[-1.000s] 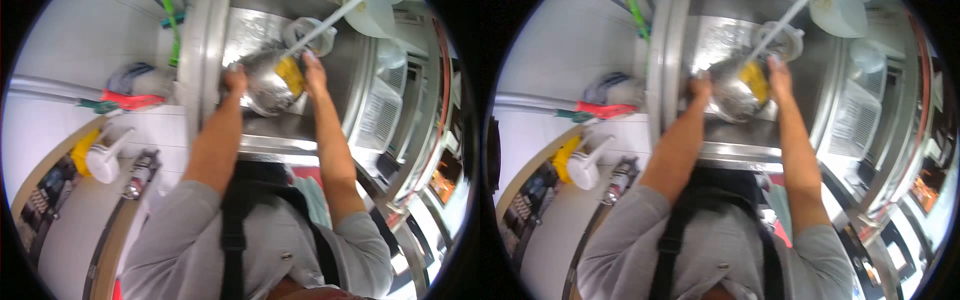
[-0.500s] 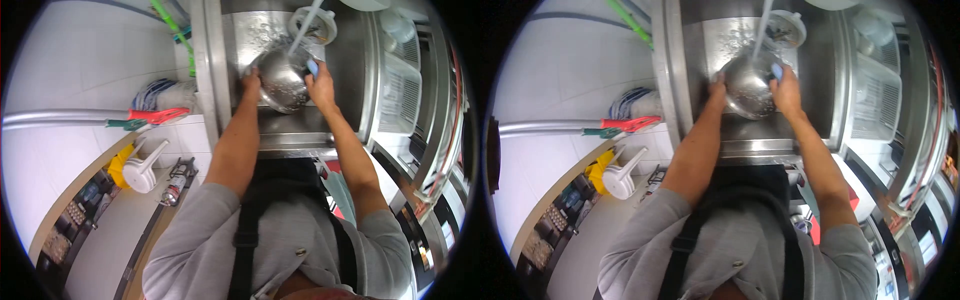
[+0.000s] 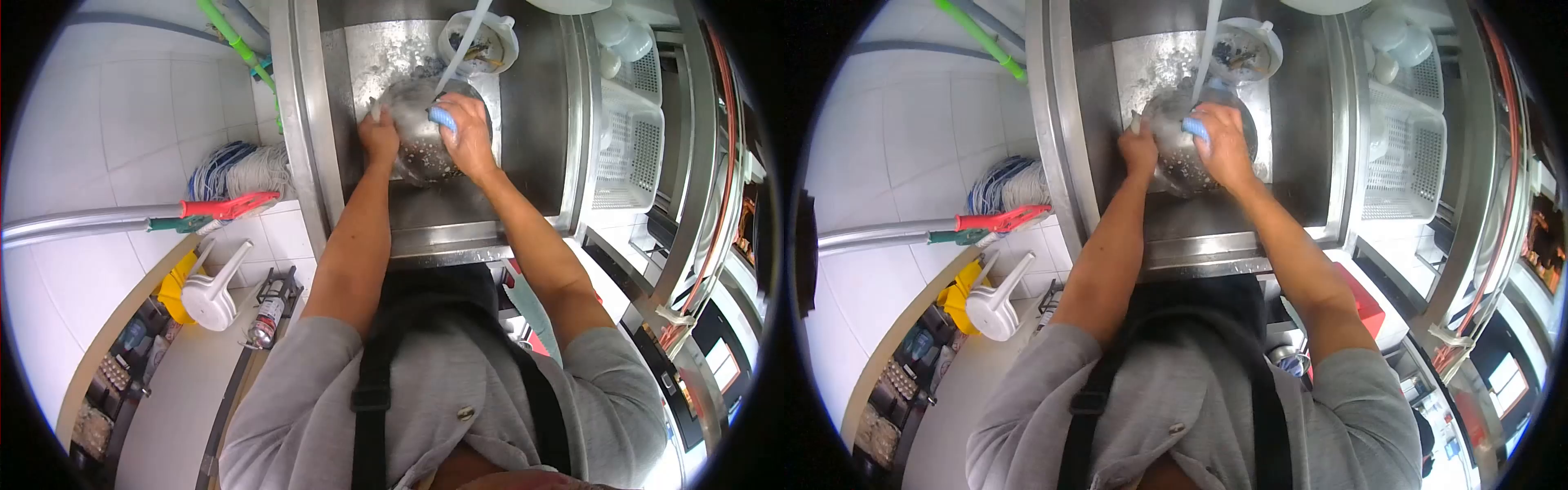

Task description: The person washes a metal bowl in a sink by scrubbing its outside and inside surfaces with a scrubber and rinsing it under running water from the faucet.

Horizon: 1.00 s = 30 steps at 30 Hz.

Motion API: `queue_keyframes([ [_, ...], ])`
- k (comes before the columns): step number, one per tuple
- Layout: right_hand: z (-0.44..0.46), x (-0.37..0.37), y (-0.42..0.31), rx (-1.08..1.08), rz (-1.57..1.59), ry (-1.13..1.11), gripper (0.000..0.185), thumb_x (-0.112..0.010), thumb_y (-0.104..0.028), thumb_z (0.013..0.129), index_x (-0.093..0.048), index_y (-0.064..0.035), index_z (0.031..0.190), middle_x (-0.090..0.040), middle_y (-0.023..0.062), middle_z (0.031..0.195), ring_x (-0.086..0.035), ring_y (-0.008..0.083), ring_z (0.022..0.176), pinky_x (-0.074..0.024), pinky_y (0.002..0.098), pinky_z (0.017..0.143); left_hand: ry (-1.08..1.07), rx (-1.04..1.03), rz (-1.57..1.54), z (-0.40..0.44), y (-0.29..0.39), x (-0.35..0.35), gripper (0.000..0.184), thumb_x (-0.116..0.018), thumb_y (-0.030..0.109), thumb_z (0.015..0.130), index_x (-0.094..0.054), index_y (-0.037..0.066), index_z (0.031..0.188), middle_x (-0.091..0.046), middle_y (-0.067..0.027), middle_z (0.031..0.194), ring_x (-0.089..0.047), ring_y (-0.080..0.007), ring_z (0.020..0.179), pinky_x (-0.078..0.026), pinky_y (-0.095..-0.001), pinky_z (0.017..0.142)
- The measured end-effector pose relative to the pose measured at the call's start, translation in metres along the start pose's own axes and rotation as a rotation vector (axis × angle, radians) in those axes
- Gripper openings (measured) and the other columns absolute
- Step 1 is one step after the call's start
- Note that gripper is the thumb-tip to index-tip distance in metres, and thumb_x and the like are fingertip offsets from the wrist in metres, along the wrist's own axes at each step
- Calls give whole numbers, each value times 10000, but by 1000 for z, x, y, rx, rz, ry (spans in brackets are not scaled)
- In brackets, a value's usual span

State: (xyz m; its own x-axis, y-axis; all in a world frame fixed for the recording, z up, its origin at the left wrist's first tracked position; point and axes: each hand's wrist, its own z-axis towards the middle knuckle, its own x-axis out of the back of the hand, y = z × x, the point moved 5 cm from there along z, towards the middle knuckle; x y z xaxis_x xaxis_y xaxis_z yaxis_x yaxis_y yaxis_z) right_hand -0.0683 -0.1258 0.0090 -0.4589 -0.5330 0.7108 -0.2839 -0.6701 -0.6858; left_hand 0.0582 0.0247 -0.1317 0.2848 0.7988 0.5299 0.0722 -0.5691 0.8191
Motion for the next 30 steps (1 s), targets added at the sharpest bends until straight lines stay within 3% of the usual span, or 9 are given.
queue_keyframes([
  [4, 51, -39, 61, -64, -53, 85, 254, -643, -82, 859, -701, -60, 1106, -646, 204, 1158, -544, 418, 1136, -445, 480, 991, 52, 2, -68, -4, -9, 3, 331, -663, 291, 961, -724, -34, 964, -721, -237, 867, -708, -405, 815, -532, -459, 749],
  [8, 72, -55, 60, -231, -323, -249, 315, -616, -103, 862, -679, -65, 1168, -649, 215, 1177, -544, 426, 1189, -444, 478, 1038, 51, 14, 25, -1, 4, 9, 334, -655, 283, 966, -728, -43, 964, -723, -239, 872, -715, -386, 809, -536, -451, 739],
  [10, 34, -27, 7, 0, -189, -113, 306, -601, -95, 863, -666, -54, 1159, -643, 208, 1149, -541, 417, 1179, -453, 482, 1006, 24, 50, 51, 7, -3, 4, 335, -656, 278, 963, -729, -49, 961, -723, -243, 875, -717, -377, 805, -536, -449, 734],
  [13, -12, 1, 1, -3, -4, 87, 308, -597, -103, 863, -666, -43, 1157, -639, 210, 1167, -561, 419, 1147, -457, 492, 985, 21, 98, -10, 2, -12, 0, 337, -658, 278, 962, -729, -52, 955, -722, -243, 861, -719, -365, 793, -535, -445, 723],
  [17, -7, -14, 134, -457, -130, 131, 346, -596, -132, 874, -650, 30, 1175, -651, 274, 1140, -612, 440, 1086, -476, 490, 958, 6, 31, 6, 3, 3, 6, 386, -671, 313, 962, -720, -70, 975, -729, -227, 844, -720, -344, 788, -529, -430, 738],
  [20, 46, -36, 171, -756, 197, -102, 398, -619, -194, 873, -639, 54, 1183, -658, 314, 1175, -642, 454, 1068, -502, 491, 932, -93, 18, -47, -13, 50, 26, 404, -668, 329, 966, -716, -71, 999, -721, -249, 850, -713, -379, 805, -524, -432, 757],
  [23, 70, -53, 136, -549, -16, -414, 377, -622, -194, 874, -655, 25, 1179, -661, 309, 1165, -640, 461, 1069, -507, 499, 926, -131, -78, 37, -17, 69, 47, 364, -644, 325, 977, -728, -28, 1003, -695, -256, 811, -696, -401, 773, -522, -441, 728],
  [27, 79, -61, 49, -221, -179, -408, 386, -614, -136, 888, -631, -14, 1255, -650, 296, 1201, -618, 450, 1137, -487, 498, 1011, -255, -99, 48, -17, 103, 53, 411, -620, 355, 983, -711, -38, 1062, -698, -283, 903, -692, -448, 872, -523, -453, 780],
  [30, 114, -40, 18, -195, 61, -230, 532, -624, -106, 888, -535, -41, 1408, -591, 286, 1325, -553, 441, 1249, -444, 473, 1081, -230, -128, 85, -15, 95, 47, 420, -600, 357, 990, -705, -46, 1048, -692, -286, 905, -687, -455, 879, -523, -466, 775],
])
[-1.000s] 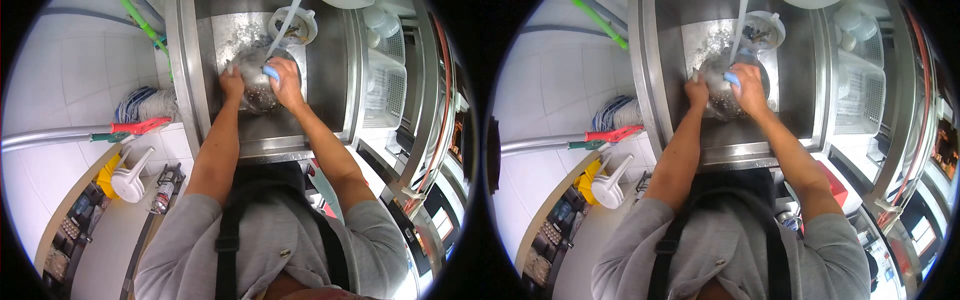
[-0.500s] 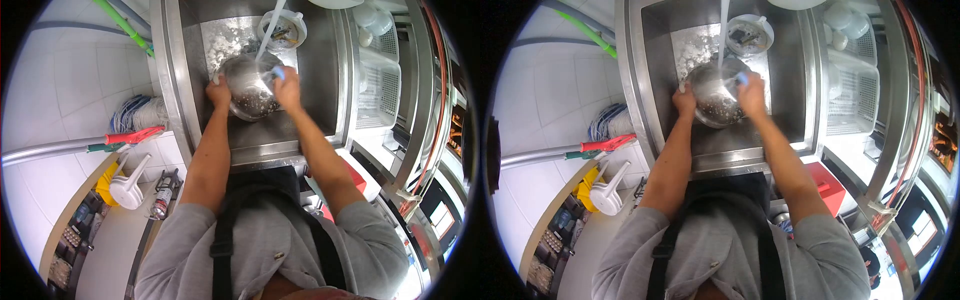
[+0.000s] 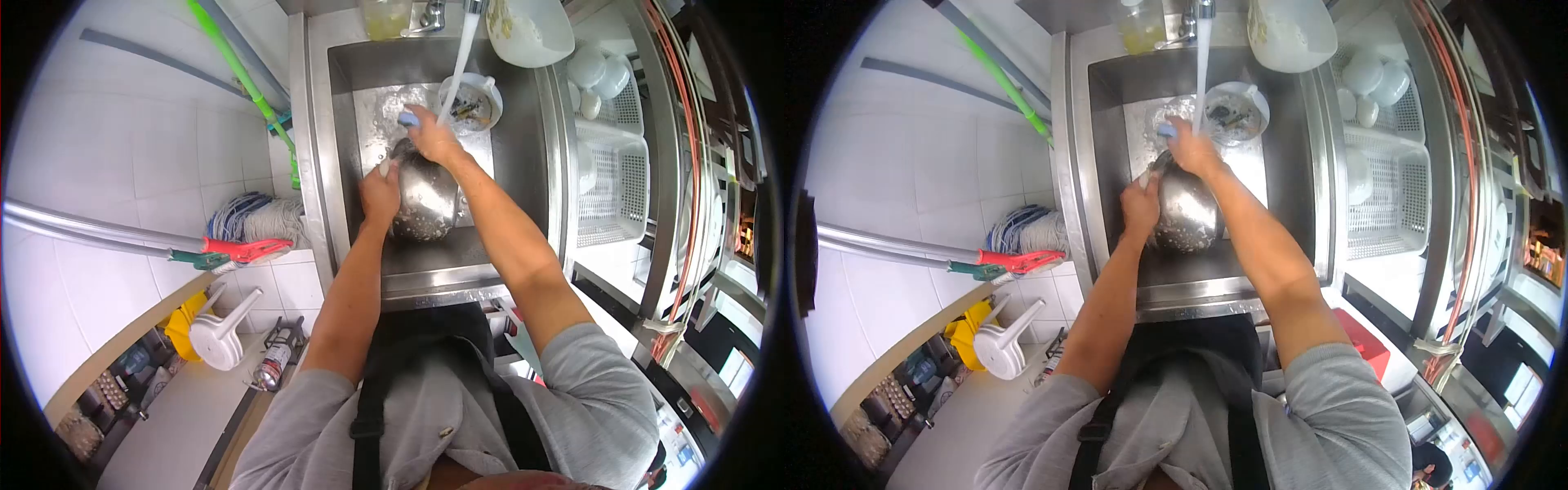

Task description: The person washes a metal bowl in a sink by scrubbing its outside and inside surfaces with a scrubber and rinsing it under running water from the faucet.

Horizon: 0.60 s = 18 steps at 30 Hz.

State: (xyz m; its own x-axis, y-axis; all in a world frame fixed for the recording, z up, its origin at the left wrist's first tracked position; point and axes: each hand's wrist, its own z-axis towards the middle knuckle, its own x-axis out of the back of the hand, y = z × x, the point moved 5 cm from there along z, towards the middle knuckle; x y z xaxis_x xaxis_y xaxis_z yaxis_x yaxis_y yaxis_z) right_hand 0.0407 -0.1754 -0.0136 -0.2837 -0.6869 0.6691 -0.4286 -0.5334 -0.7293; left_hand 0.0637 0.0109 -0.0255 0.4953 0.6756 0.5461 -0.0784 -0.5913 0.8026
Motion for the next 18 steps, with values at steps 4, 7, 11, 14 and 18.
queue_keyframes([
  [4, 64, 30, -35, 177, 18, 166, 688, -639, -88, 881, -398, -58, 1524, -569, 273, 1374, -534, 436, 1288, -423, 454, 1097, 6, -27, 6, -6, 6, 0, 396, -592, 338, 996, -700, -43, 996, -684, -289, 876, -683, -460, 863, -521, -476, 752],
  [7, 76, 65, -65, 130, -23, 219, 706, -639, -93, 883, -373, -39, 1535, -559, 278, 1386, -538, 433, 1289, -421, 447, 1095, 8, -60, -35, -7, 5, -2, 396, -596, 341, 994, -702, -40, 986, -685, -282, 857, -683, -461, 841, -523, -471, 745],
  [11, 72, 80, -69, 136, -2, 295, 721, -641, -106, 884, -347, 7, 1533, -546, 301, 1388, -539, 444, 1283, -420, 443, 1095, 0, -46, -27, -4, -2, -7, 402, -604, 339, 992, -704, -49, 961, -688, -280, 842, -687, -451, 817, -521, -462, 734],
  [14, 72, 80, -59, 228, -22, 356, 721, -639, -108, 888, -337, 34, 1527, -529, 316, 1399, -520, 454, 1303, -406, 441, 1111, 51, -44, -60, -3, -3, -7, 408, -610, 336, 993, -702, -59, 945, -693, -273, 825, -695, -428, 797, -516, -460, 726],
  [18, 71, 83, -59, 200, -10, 361, 721, -627, -121, 899, -324, 26, 1536, -498, 312, 1434, -497, 455, 1327, -387, 445, 1130, 77, 13, -157, -3, -6, -5, 441, -611, 346, 996, -693, -83, 930, -690, -272, 798, -697, -408, 771, -507, -467, 718],
])
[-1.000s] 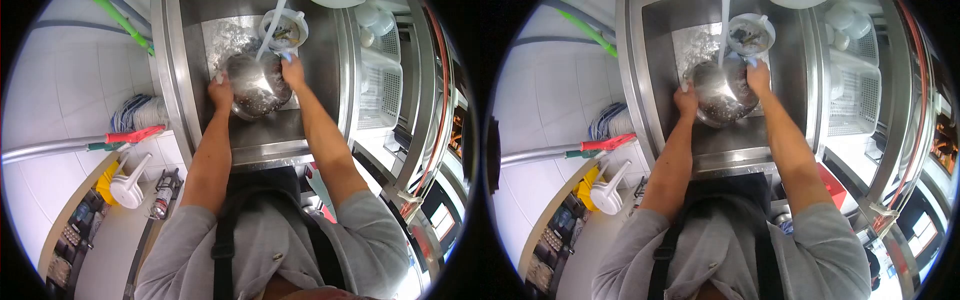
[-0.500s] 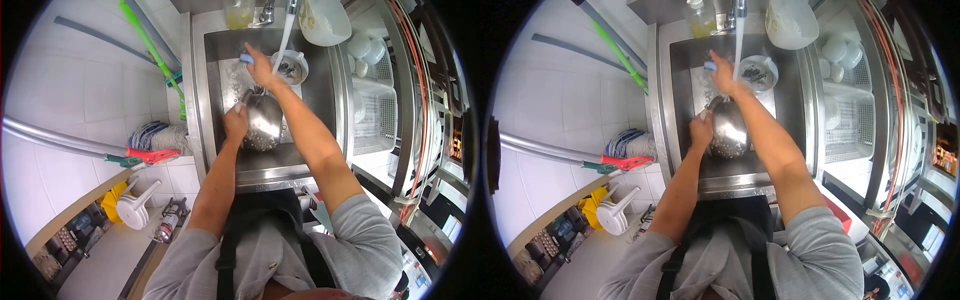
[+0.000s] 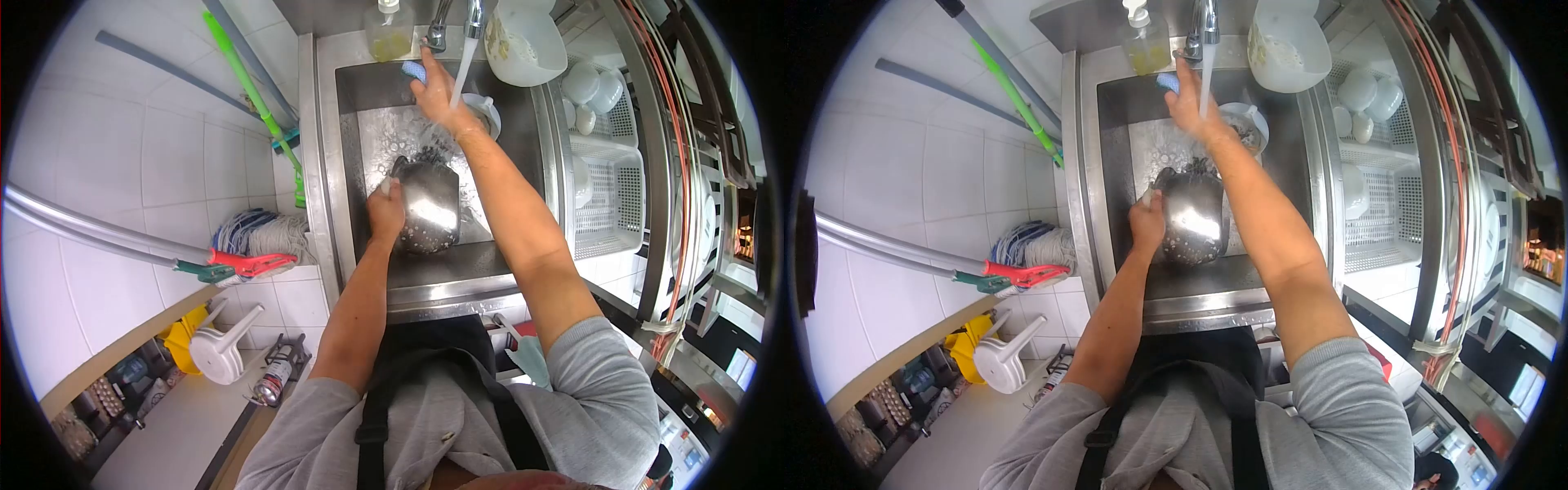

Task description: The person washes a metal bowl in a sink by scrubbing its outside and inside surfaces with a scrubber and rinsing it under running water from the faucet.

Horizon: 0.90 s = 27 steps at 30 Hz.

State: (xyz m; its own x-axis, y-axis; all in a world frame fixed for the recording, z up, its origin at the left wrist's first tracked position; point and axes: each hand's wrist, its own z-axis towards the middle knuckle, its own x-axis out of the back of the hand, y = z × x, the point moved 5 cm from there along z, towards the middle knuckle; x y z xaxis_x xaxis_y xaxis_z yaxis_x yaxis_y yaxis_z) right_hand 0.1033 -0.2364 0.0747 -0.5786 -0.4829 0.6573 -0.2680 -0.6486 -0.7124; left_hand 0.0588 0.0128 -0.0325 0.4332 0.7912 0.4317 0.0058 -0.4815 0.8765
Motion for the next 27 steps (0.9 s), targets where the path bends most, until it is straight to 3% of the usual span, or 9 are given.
queue_keyframes([
  [8, 5, 21, 1, 84, 6, -3, 694, -588, -156, 910, -343, -82, 1555, -534, 288, 1372, -528, 461, 1257, -428, 464, 1079, 121, -62, 13, 15, 31, 8, 386, -572, 299, 1017, -689, -60, 939, -683, -253, 804, -661, -403, 732, -495, -449, 689],
  [12, 4, 20, 8, 22, 38, -20, 588, -602, -141, 892, -449, -38, 1450, -590, 281, 1280, -564, 452, 1204, -449, 476, 1045, 200, -92, -13, 31, 29, 5, 422, -564, 333, 1021, -694, -61, 945, -688, -267, 838, -676, -415, 774, -501, -468, 715],
  [15, -35, -25, 34, -80, -8, -139, 439, -639, -125, 866, -551, 5, 1276, -638, 280, 1199, -597, 449, 1167, -460, 483, 1019, 205, -21, -48, 35, 27, 3, 442, -560, 345, 1026, -700, -69, 962, -696, -282, 875, -691, -436, 839, -511, -478, 758],
  [16, -65, -40, 28, -126, -102, -332, 430, -668, -113, 842, -578, -2, 1248, -634, 243, 1221, -589, 423, 1167, -454, 477, 1013, 216, -21, -54, 38, 19, 0, 442, -561, 343, 1026, -700, -72, 964, -697, -284, 878, -690, -441, 844, -512, -477, 763],
  [18, -120, -37, 1, -68, -264, -195, 417, -680, -102, 803, -626, -41, 1212, -622, 151, 1230, -548, 357, 1167, -417, 456, 1030, 227, -57, -17, 38, 14, 0, 444, -568, 344, 1026, -699, -76, 975, -704, -269, 872, -690, -423, 829, -513, -464, 768],
  [20, -154, -18, -5, -35, -150, -155, 419, -682, -106, 807, -624, -40, 1217, -621, 160, 1221, -550, 373, 1171, -419, 461, 1036, 225, -122, 81, 26, 11, 7, 448, -579, 351, 1025, -697, -80, 993, -717, -236, 853, -690, -377, 791, -514, -440, 767],
  [23, -177, -5, 57, 11, 44, 28, 392, -680, -121, 847, -618, -22, 1221, -628, 189, 1168, -579, 405, 1135, -444, 455, 1024, 181, 60, -172, 11, -4, 5, 482, -601, 385, 1020, -691, -88, 1053, -731, -175, 892, -665, -279, 782, -512, -403, 774],
  [24, -181, -14, 89, -398, 270, 2, 358, -658, -133, 890, -617, -3, 1220, -639, 221, 1125, -608, 425, 1081, -473, 430, 997, 192, 193, -244, 10, -15, 1, 506, -602, 405, 1018, -686, -90, 1076, -731, -163, 918, -656, -260, 796, -512, -396, 776],
  [27, -159, -29, 97, -189, 71, -20, 347, -646, -117, 897, -623, 14, 1217, -647, 228, 1098, -619, 419, 1022, -490, 425, 933, 220, 491, -400, -4, -68, -18, 574, -599, 459, 1014, -672, -98, 1132, -728, -138, 991, -641, -232, 838, -513, -385, 789],
])
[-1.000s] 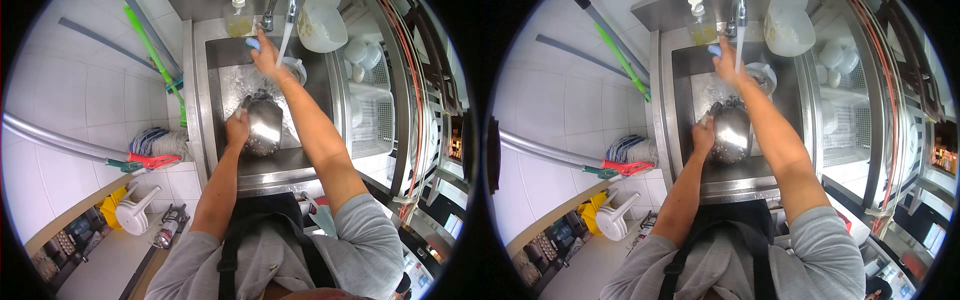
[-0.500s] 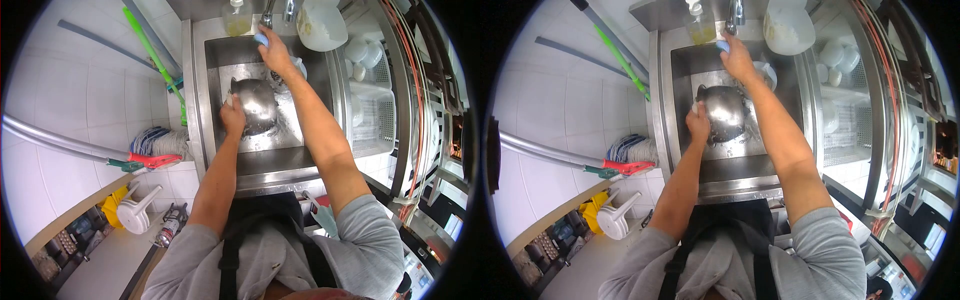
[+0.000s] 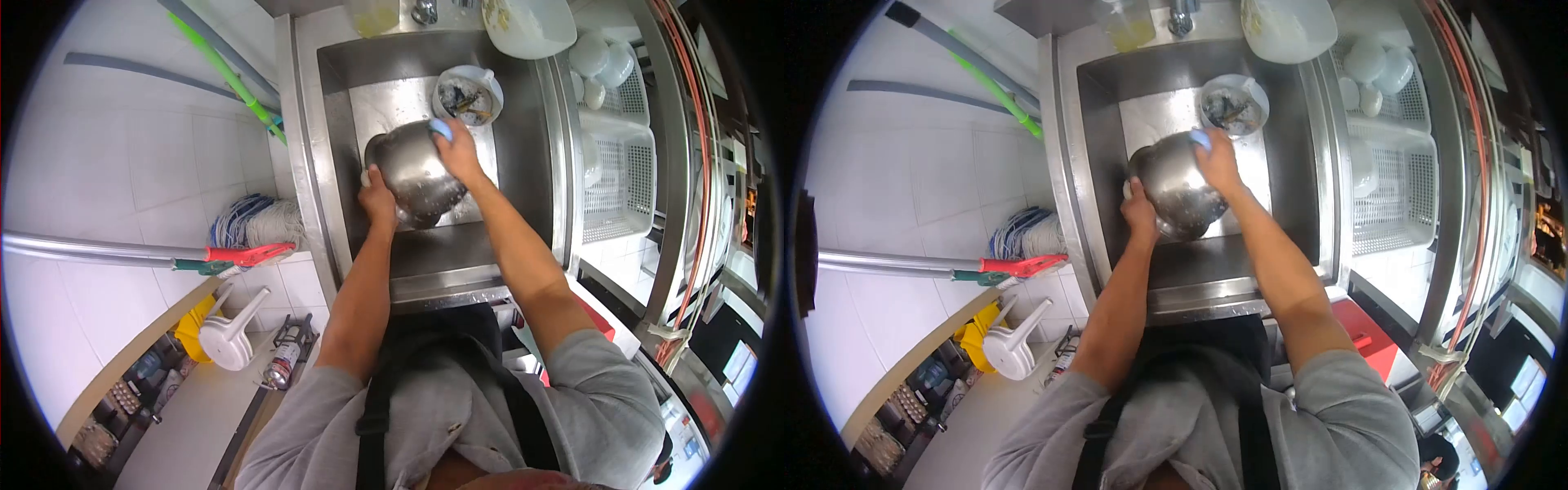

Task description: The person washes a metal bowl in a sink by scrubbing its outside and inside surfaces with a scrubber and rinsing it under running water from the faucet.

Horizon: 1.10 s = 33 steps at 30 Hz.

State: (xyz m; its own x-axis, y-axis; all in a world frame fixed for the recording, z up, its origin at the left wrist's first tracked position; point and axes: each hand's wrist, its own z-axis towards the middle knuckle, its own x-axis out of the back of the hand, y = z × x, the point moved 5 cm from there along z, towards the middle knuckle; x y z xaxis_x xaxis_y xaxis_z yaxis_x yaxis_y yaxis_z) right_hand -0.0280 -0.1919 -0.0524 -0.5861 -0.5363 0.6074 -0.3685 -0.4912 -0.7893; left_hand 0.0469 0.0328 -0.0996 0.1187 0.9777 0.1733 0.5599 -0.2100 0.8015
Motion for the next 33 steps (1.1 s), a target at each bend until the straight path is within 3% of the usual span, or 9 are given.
queue_keyframes([
  [4, -50, 18, -69, 160, -3, -135, 324, -633, -40, 829, -652, -14, 1151, -624, 220, 1138, -564, 429, 1113, -452, 474, 989, 110, 193, -61, 14, -51, 8, 616, -585, 497, 1011, -661, -92, 1177, -718, -141, 1072, -660, -267, 905, -525, -396, 820],
  [8, -32, -1, 1, 128, -95, -120, 352, -659, -44, 808, -642, -15, 1159, -625, 214, 1157, -551, 435, 1142, -434, 493, 1024, 126, 357, -212, 13, -79, 11, 604, -551, 472, 1032, -589, -69, 1297, -651, -146, 1222, -647, -297, 1071, -546, -441, 921],
  [10, 11, -22, 20, -16, -202, -56, 368, -676, -47, 795, -644, -23, 1161, -627, 206, 1175, -549, 430, 1155, -428, 505, 1036, 148, 316, -213, 19, -90, 12, 594, -572, 485, 1017, -638, -60, 1244, -673, -167, 1210, -667, -298, 1038, -541, -415, 883],
  [16, -60, 3, -59, 77, -34, -154, 361, -676, -57, 800, -667, -42, 1161, -634, 199, 1193, -558, 424, 1150, -443, 498, 1024, 192, 343, -132, -3, -42, 3, 619, -579, 513, 1005, -659, -59, 1227, -696, -174, 1178, -675, -300, 1000, -537, -410, 872],
  [20, -24, 12, 35, -174, -156, -50, 301, -657, -47, 807, -689, -27, 1106, -640, 201, 1174, -560, 442, 1136, -449, 493, 1022, 156, 297, -60, 14, -59, 6, 625, -575, 512, 1007, -658, -68, 1223, -701, -182, 1167, -676, -299, 1006, -539, -415, 865],
  [23, -9, -25, -3, -66, -169, -73, 283, -651, -64, 818, -683, -17, 1096, -647, 203, 1134, -581, 417, 1096, -465, 497, 977, 168, 225, -127, 16, -64, 5, 630, -576, 515, 1005, -664, -76, 1208, -700, -188, 1169, -676, -290, 1010, -540, -418, 857],
  [26, -57, 9, -73, 153, -43, -89, 289, -655, -57, 816, -690, -21, 1101, -649, 208, 1117, -581, 421, 1095, -465, 510, 970, 213, 288, -115, -1, -43, 4, 622, -572, 509, 1010, -680, -82, 1171, -716, -175, 1129, -686, -292, 984, -540, -418, 854],
  [30, -51, 24, 36, -97, -107, -56, 351, -663, -92, 826, -658, -15, 1169, -663, 218, 1137, -601, 440, 1094, -468, 501, 966, 147, 195, -15, 14, -50, 4, 577, -555, 479, 1026, -685, -63, 1174, -726, -167, 1093, -697, -300, 938, -544, -414, 826],
  [33, -12, -3, 51, -106, -100, 95, 331, -657, -82, 826, -666, -21, 1151, -662, 202, 1107, -596, 437, 1054, -468, 502, 943, 66, 32, 190, -3, -13, 8, 547, -539, 461, 1039, -680, -44, 1196, -723, -178, 1093, -698, -306, 924, -550, -428, 814],
])
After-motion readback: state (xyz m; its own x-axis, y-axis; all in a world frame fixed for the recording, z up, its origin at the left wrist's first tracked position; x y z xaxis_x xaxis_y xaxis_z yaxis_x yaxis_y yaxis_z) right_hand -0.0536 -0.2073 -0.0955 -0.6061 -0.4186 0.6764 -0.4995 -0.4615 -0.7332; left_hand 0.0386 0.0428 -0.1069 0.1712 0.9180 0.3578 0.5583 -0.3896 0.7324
